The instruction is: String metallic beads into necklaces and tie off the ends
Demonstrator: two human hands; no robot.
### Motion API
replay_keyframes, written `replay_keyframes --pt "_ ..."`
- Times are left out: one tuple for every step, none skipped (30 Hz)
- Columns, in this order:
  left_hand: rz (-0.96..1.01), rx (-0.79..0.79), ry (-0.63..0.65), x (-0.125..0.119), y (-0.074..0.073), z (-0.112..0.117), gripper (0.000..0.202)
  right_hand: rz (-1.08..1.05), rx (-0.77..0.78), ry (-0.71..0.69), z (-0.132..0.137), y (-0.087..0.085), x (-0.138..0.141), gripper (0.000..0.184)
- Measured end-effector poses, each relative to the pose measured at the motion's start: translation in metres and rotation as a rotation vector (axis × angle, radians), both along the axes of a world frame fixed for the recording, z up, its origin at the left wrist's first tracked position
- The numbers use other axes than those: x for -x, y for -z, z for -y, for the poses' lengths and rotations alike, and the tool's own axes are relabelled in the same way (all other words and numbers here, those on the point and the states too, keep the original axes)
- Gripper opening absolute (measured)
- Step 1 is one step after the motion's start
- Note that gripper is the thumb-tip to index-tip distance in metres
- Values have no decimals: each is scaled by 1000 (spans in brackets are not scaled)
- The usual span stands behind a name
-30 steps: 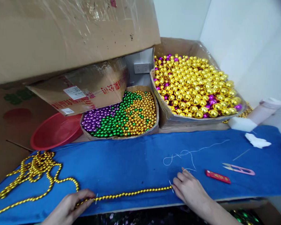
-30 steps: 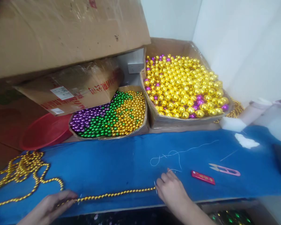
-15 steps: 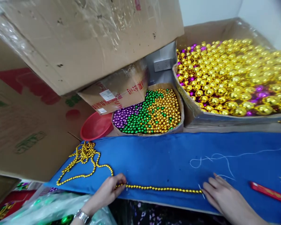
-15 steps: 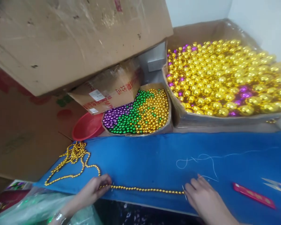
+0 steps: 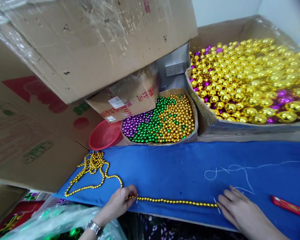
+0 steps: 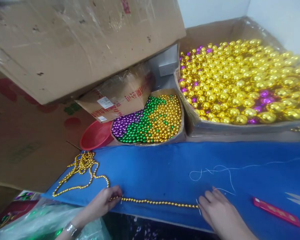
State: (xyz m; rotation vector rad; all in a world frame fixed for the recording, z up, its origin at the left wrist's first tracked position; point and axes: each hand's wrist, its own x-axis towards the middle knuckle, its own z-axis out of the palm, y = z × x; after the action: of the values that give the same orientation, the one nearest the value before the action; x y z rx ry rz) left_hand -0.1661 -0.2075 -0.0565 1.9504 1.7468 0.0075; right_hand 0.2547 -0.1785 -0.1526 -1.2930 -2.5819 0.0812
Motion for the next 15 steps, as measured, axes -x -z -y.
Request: replay_keyframes --pt "10 3 11 1 0 -1 17 7 12 8 0 -4 1 17" --pt "24 7 24 2 0 -1 18 20 25 17 0 -9 3 19" --pt "37 9 37 3 1 -3 19 39 43 31 -1 -15 5 20" --pt "50 11 50 6 3 -4 20 59 55 42 -1 -20 7 21" --pt "58 9 59 8 7 -6 22 79 63 53 -2 -24 8 21" --pt "62 7 66 12 12 -8 23 97 68 69 -3 -26 10 19" --pt "64 4 72 15 18 -9 24 114 73 80 -3 -28 11 18" --pt "62 -1 78 19 24 -11 24 128 77 93 -4 -29 12 17" --pt "54 -10 84 23 31 -11 25 140 79 105 -4 -29 12 16" --pt "37 -30 85 25 36 -12 24 149 80 112 -4 -30 12 16" --pt "12 -61 85 27 40 -12 23 155 77 119 -4 -31 11 15" --pt "-23 -98 82 28 41 -13 23 160 71 125 -5 -33 11 15" --pt "-71 -130 80 26 40 -14 24 163 61 133 -8 -36 10 15" --pt "-125 -152 76 23 36 -16 25 166 48 143 -12 -40 9 15" --pt "-171 -170 63 17 29 -20 26 169 31 158 -18 -45 7 15"
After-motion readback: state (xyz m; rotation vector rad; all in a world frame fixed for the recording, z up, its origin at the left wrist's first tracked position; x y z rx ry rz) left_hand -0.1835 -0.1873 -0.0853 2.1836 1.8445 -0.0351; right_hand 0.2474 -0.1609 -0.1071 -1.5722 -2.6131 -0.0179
